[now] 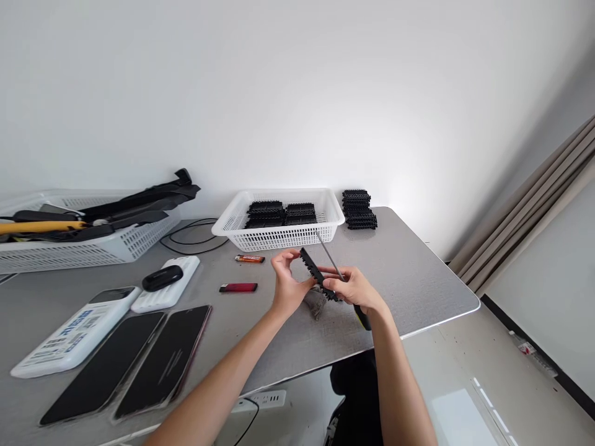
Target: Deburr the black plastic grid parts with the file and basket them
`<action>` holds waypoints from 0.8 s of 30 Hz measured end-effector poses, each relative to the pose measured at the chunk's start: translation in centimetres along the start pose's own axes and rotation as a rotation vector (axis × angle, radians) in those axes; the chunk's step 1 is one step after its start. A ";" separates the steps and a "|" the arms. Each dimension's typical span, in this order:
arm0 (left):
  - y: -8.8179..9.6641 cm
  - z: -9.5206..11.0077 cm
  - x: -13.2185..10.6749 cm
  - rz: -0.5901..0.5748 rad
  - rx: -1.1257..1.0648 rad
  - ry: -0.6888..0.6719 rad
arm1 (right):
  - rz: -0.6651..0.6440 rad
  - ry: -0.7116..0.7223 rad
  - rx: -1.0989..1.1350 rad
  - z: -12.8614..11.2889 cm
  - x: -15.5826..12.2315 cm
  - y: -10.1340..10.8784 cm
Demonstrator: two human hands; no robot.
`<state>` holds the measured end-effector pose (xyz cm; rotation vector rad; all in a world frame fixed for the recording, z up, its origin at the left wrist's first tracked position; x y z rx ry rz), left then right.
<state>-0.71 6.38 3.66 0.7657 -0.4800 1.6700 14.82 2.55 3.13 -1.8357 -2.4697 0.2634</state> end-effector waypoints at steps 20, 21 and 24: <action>0.5 0.7 0.7 -0.057 0.031 -0.017 | 0.544 0.361 -0.795 -5.2 -3.2 3.4; 0.5 0.7 0.7 -0.054 0.031 -0.030 | 0.536 0.354 -0.823 -5.2 -3.2 3.1; 0.7 0.7 0.6 -0.033 0.042 -0.049 | 0.531 0.340 -0.892 -5.3 -3.2 2.5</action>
Point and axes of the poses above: each hand's wrist, its own x-axis towards the middle knuckle, its own y-axis out of the back of the hand, z = x × y, the point moved 8 cm from there along x, towards the middle knuckle, and after that the axes turned 8 degrees about x, right-handed, at the moved point
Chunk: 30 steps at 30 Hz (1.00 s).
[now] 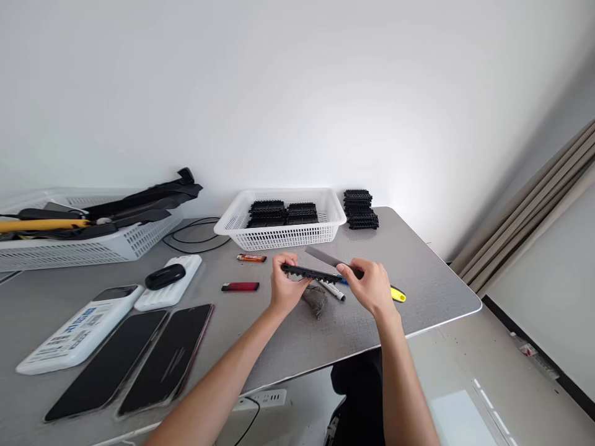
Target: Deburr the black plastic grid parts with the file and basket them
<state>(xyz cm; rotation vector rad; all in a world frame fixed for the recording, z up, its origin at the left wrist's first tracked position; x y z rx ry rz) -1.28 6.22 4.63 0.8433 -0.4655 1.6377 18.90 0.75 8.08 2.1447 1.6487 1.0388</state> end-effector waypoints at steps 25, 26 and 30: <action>0.6 0.1 0.2 0.043 0.021 -0.027 | -0.033 0.012 -0.081 0.5 0.0 0.1; 0.6 0.1 0.2 0.036 0.023 -0.026 | -0.037 0.022 -0.083 0.3 0.0 -0.1; 0.7 0.0 0.2 0.044 0.004 -0.007 | -0.056 0.046 -0.109 0.2 0.1 -0.7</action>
Point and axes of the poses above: each hand's wrist, its own x-axis towards the middle knuckle, its own y-axis out of the back of the hand, z = x × y, the point moved 8 cm from there along x, towards the middle knuckle, and after that the axes turned 8 degrees about x, right-handed, at the moved point
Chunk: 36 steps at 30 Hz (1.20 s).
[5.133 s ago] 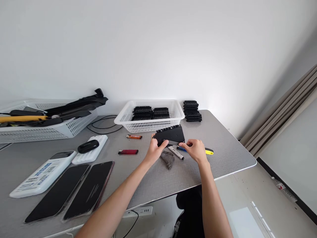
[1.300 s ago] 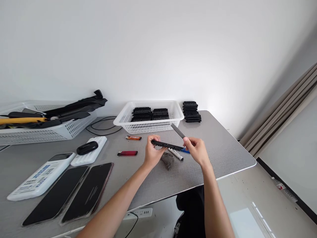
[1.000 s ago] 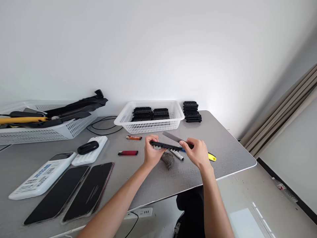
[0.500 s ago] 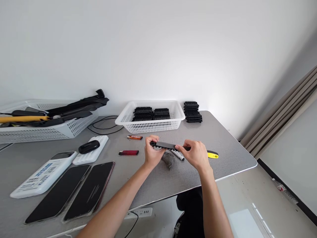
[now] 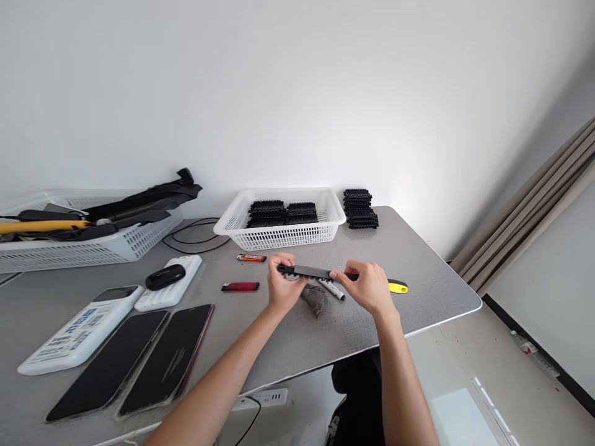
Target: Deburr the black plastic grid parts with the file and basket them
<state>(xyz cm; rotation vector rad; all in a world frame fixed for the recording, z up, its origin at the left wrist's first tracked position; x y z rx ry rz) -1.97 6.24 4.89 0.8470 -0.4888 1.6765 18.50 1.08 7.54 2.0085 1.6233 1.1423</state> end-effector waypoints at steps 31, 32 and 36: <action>0.6 -0.6 0.4 0.023 0.059 0.025 | 0.009 -0.056 0.075 2.0 0.2 0.6; 0.5 -0.5 0.3 0.014 0.063 0.013 | 0.015 -0.055 0.084 1.9 0.2 0.6; -0.2 0.2 0.1 -0.019 0.071 -0.030 | 0.010 -0.013 0.091 0.7 0.2 -0.3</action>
Point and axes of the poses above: each hand's wrist, its own x-axis towards the middle knuckle, its own y-axis out of the back of the hand, z = x × y, the point moved 8 cm from there along x, towards the middle knuckle, and after that the axes turned 8 degrees about x, right-handed, at the moved point
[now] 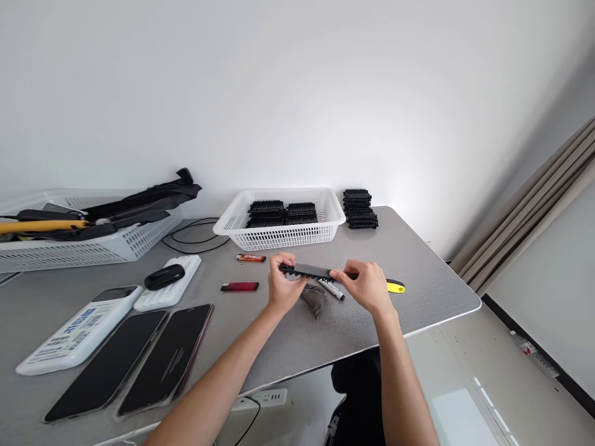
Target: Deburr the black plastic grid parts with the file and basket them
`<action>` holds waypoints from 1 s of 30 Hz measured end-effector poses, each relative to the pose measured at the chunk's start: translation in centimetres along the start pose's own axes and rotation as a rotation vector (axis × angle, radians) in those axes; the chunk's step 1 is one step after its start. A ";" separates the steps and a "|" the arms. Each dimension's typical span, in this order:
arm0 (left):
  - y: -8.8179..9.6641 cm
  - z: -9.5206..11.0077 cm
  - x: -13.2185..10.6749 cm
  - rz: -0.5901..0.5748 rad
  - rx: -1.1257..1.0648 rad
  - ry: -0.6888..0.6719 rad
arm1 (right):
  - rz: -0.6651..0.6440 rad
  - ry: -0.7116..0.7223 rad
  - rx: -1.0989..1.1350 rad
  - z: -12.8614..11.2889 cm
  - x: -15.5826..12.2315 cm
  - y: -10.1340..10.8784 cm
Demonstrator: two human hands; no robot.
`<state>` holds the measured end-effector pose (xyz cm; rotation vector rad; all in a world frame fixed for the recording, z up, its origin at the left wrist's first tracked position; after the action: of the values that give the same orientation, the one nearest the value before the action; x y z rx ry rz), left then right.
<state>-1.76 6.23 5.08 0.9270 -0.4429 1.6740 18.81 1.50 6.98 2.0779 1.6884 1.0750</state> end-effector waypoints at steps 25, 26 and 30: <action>-1.1 1.0 -0.7 -0.080 0.082 -0.114 | -0.036 -0.151 0.146 0.7 0.2 -1.0; -1.1 1.1 -0.7 -0.079 0.088 -0.122 | -0.034 -0.153 0.143 0.6 0.1 -1.0; -1.5 1.4 -1.2 -0.110 0.142 -0.172 | -0.012 -0.142 0.067 -0.4 0.0 -1.4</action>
<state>0.24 4.98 4.79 1.1855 -0.3844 1.5468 17.52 1.81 6.35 2.1268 1.6873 0.8560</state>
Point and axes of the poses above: each hand's wrist, its own x-axis towards the middle knuckle, its own y-axis out of the back of the hand, z = x × y, the point moved 8 cm from there along x, towards the middle knuckle, and after that the axes turned 8 degrees about x, right-handed, at the moved point
